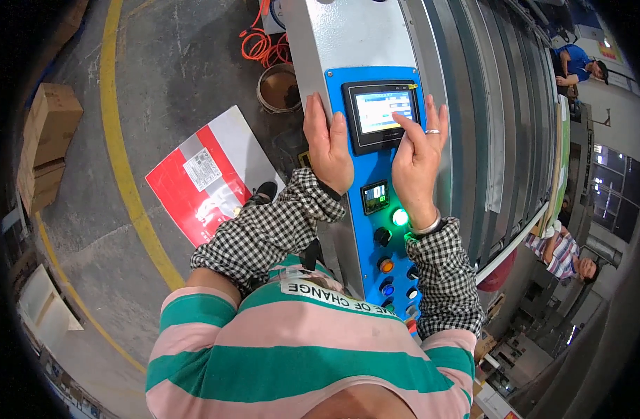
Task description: Operating a paper machine control panel and handling large sheets of paper.
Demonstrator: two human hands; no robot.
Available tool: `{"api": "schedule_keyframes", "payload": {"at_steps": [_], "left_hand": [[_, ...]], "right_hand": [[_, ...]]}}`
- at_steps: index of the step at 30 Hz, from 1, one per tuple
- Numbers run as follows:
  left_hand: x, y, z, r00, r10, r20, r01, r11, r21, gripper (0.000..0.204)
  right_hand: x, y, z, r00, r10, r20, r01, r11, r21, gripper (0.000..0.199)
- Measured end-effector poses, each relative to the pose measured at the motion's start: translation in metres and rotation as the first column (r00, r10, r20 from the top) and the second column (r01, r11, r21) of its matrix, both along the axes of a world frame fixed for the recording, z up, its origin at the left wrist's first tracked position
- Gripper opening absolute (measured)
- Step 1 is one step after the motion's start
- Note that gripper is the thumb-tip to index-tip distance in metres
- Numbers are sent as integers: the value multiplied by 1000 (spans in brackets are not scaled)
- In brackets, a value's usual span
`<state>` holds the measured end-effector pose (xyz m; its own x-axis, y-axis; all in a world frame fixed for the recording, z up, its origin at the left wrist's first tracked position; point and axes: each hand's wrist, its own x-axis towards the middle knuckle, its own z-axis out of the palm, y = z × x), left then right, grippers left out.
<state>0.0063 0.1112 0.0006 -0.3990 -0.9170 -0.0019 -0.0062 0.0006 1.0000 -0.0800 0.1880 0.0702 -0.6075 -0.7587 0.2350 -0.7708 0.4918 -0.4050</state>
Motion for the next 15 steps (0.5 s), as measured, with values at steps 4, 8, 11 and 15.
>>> {"api": "schedule_keyframes", "payload": {"at_steps": [4,8,11,15], "left_hand": [[1,-2,0,1000,-3,-14,3,1000,9,53],[1,-1,2,1000,-8,-21,8,1000,2,54],[1,2,3,1000,-2,4,2,1000,30,53],[2,-2,5,999,-16,-30,16,1000,12,53]], "right_hand": [[2,-1,0,1000,14,-16,-13,999,34,33],[0,-9,0,999,28,-37,-27,999,25,36],[-1,-9,-5,998,31,-54,-27,997,74,37],[-3,-12,3,997,42,-69,-36,995,91,36]]}}
